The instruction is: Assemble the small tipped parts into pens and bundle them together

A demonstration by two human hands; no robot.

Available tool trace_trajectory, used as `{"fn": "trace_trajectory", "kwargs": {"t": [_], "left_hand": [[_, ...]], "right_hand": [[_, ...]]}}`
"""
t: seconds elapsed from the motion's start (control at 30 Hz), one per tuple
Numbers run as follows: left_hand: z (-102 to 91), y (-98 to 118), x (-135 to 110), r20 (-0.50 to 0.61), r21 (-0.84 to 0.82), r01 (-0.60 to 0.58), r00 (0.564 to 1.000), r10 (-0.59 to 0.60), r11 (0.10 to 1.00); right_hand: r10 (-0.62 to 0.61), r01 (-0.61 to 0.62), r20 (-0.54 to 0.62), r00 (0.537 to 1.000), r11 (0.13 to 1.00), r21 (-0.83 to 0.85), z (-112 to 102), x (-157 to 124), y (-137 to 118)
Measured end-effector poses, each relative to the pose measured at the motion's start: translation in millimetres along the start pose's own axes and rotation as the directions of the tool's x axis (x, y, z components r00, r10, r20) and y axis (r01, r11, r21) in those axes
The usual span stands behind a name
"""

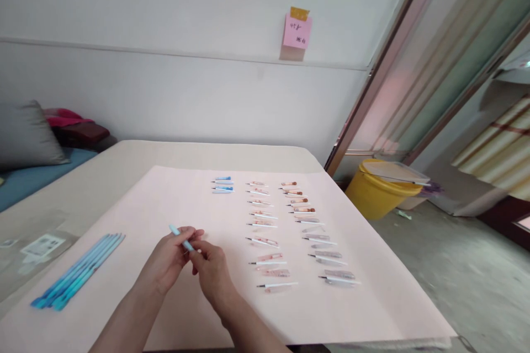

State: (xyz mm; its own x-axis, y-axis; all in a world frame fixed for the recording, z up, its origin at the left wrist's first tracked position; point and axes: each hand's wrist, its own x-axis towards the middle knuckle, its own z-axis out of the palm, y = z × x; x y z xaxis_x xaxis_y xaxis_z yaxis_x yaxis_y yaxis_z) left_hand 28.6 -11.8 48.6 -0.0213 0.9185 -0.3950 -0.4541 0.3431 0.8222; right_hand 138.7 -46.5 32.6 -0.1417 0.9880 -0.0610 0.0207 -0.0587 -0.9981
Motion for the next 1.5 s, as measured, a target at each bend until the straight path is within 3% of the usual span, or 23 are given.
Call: {"fn": "trace_trajectory", "kwargs": {"t": [1.5], "left_hand": [[-3.1,-1.9,-0.7,0.027,0.003,0.002,1.0,-0.002,1.0]], "right_hand": [[-0.018,0.018,-0.002,1.0,1.0,0.001,1.3,0.2,1.4]]}}
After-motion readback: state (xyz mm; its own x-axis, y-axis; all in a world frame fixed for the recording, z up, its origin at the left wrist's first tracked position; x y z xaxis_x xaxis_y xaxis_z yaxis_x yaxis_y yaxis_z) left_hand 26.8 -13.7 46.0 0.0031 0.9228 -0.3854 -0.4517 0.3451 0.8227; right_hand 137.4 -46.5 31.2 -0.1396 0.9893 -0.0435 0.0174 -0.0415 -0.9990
